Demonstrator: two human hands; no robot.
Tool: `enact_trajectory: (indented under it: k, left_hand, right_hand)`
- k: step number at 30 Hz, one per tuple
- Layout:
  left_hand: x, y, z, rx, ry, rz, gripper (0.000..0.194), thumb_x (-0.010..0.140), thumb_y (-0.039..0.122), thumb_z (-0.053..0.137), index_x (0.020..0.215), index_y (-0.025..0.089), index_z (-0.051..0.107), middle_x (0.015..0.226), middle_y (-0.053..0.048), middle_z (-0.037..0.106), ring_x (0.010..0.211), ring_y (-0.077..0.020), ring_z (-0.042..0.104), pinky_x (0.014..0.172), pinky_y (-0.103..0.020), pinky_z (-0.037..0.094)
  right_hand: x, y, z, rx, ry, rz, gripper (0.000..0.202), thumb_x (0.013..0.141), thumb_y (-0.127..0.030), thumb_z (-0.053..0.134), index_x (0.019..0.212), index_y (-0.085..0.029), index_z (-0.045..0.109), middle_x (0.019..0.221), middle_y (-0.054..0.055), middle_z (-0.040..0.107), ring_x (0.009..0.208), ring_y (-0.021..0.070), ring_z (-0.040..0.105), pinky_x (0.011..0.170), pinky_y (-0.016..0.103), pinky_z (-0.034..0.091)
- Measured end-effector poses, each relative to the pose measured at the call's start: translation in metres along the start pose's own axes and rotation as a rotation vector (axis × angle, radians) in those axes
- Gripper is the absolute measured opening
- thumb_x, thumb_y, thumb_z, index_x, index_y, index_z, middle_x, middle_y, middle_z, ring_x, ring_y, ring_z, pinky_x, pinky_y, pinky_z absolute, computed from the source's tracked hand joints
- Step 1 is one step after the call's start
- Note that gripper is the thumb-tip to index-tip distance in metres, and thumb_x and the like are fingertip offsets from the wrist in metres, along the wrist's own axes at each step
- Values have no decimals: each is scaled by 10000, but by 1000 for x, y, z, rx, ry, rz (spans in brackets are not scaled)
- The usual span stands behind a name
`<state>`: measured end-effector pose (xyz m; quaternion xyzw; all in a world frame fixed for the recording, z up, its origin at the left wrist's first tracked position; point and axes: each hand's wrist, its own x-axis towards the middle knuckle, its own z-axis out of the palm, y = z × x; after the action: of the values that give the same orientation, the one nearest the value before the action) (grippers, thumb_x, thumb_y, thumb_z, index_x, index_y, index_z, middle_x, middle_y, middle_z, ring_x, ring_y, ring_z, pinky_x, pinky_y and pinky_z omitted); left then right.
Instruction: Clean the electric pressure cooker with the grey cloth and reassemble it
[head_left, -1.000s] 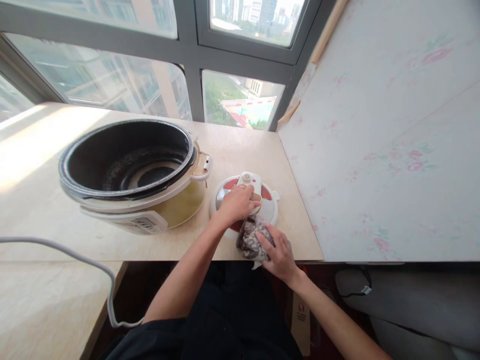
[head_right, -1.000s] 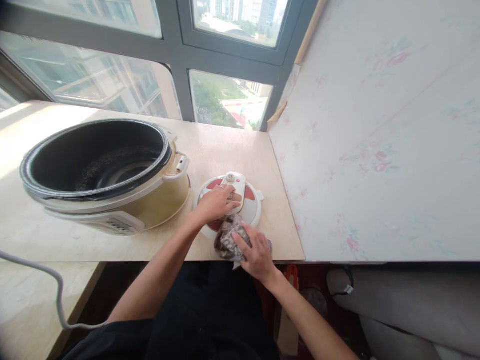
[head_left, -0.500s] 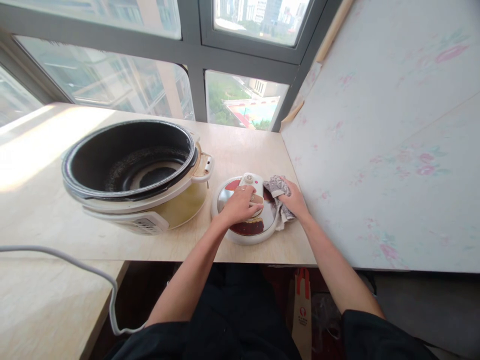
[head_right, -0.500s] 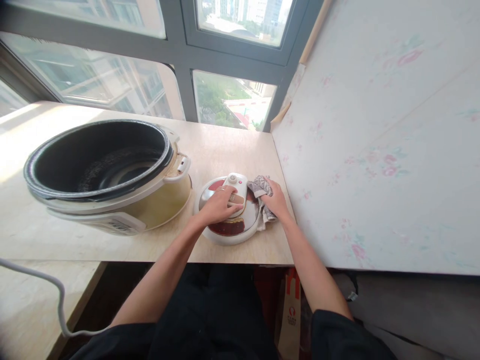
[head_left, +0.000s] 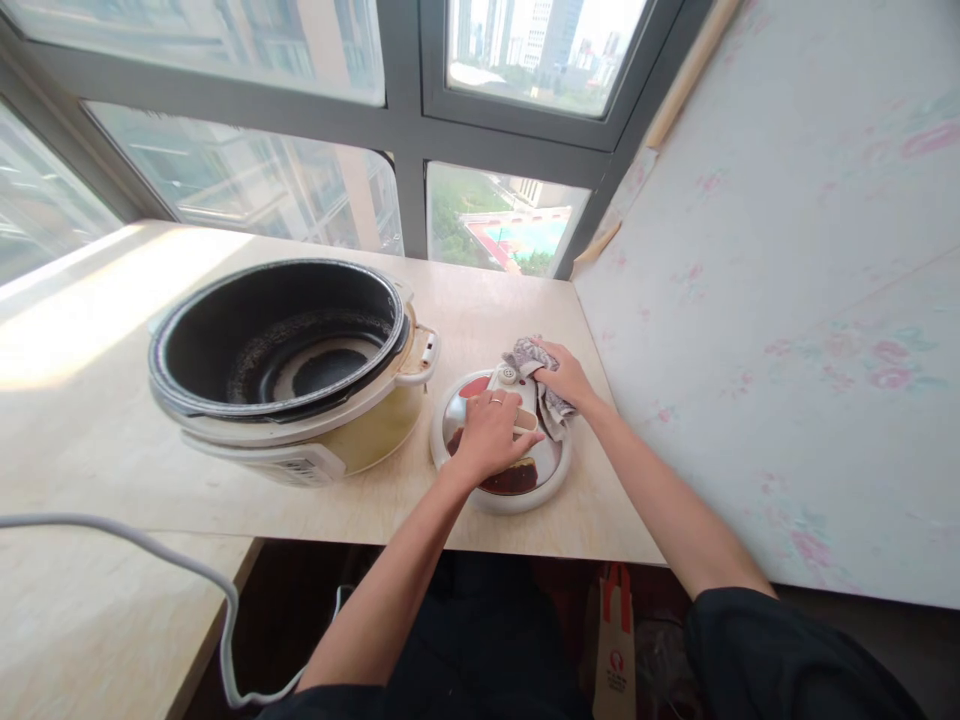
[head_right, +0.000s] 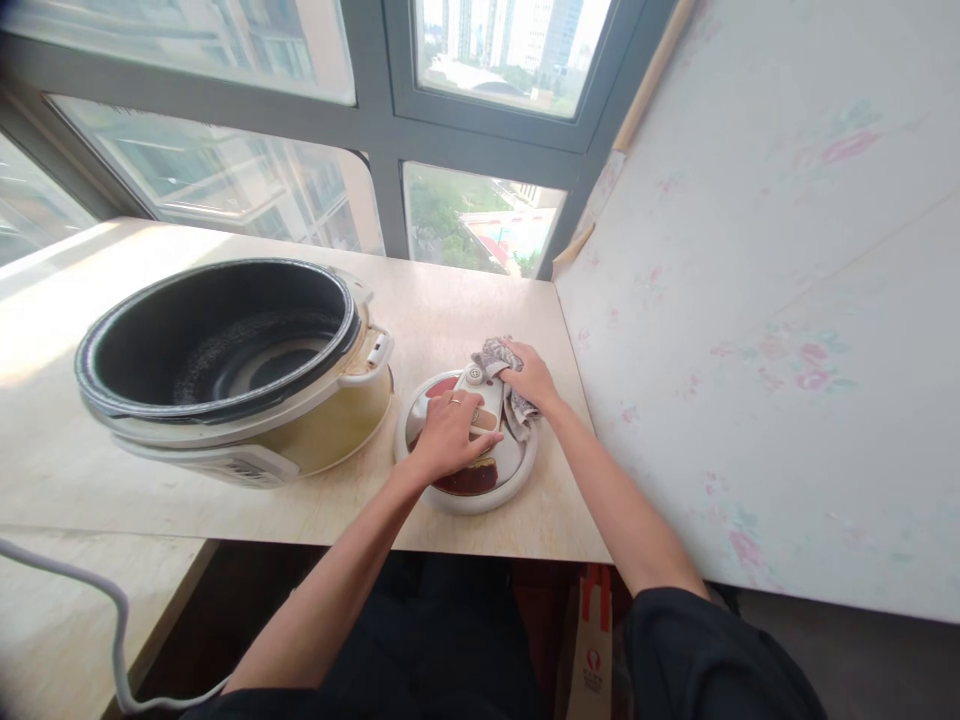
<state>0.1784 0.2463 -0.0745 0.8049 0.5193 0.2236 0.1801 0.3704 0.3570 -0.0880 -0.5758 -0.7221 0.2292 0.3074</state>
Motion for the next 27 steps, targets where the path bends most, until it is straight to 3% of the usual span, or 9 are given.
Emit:
enact_trajectory:
  k: [5, 10, 14, 18, 21, 24, 27]
  left_hand:
    - [-6, 4, 8, 6, 64, -43, 380, 907, 502, 643, 1142, 207, 596, 1325, -164, 544, 1292, -374, 440, 1027, -572, 369]
    - [-16, 8, 18, -21, 164, -79, 341, 923, 496, 624, 1150, 242, 641, 1410, -167, 473, 1408, -376, 335, 1086, -600, 324]
    - [-26, 18, 31, -26, 268, -121, 332, 954, 427, 603, 1240, 267, 657, 1417, -155, 540, 1395, -370, 403, 1063, -585, 357]
    - [-33, 20, 43, 1, 457, -59, 274, 984, 332, 576, 1208, 236, 701, 1385, -154, 625, 1344, -342, 521, 1022, -542, 412]
    - [-33, 17, 46, 10, 596, 5, 201, 947, 277, 648, 1112, 200, 734, 1327, -147, 664, 1306, -322, 565, 1007, -490, 453]
    - [-33, 17, 45, -17, 631, 20, 197, 896, 232, 711, 1084, 190, 751, 1328, -158, 638, 1293, -321, 560, 1006, -460, 482]
    - [-34, 22, 43, -17, 634, -58, 210, 865, 233, 745, 1072, 216, 773, 1357, -173, 565, 1272, -340, 533, 1005, -477, 486]
  right_hand:
    - [-8, -29, -2, -108, -135, -183, 693, 711, -197, 617, 1404, -193, 618, 1410, 105, 566, 1328, 261, 533, 1186, 428, 356]
    - [-38, -32, -28, -15, -275, -163, 706, 698, -170, 604, 1398, -249, 631, 1472, 77, 507, 1392, 263, 482, 1211, 435, 314]
    - [-52, -32, -51, 17, -423, -171, 654, 708, -161, 605, 1351, -261, 677, 1478, 64, 524, 1393, 276, 492, 1195, 429, 347]
    - [-42, -40, -56, 39, -529, -181, 624, 724, -156, 640, 1336, -269, 690, 1452, 54, 573, 1363, 289, 530, 1173, 439, 380]
    - [-29, -48, -49, 43, -532, -266, 639, 732, -145, 656, 1359, -268, 676, 1456, 65, 574, 1343, 287, 550, 1167, 432, 386]
    - [-22, -60, -44, -30, -540, -337, 624, 745, -155, 661, 1359, -260, 677, 1420, 81, 592, 1295, 283, 584, 1133, 417, 419]
    - [-19, -80, -42, -251, -565, -358, 571, 780, -185, 658, 1338, -300, 691, 1366, 84, 609, 1221, 291, 613, 1045, 418, 478]
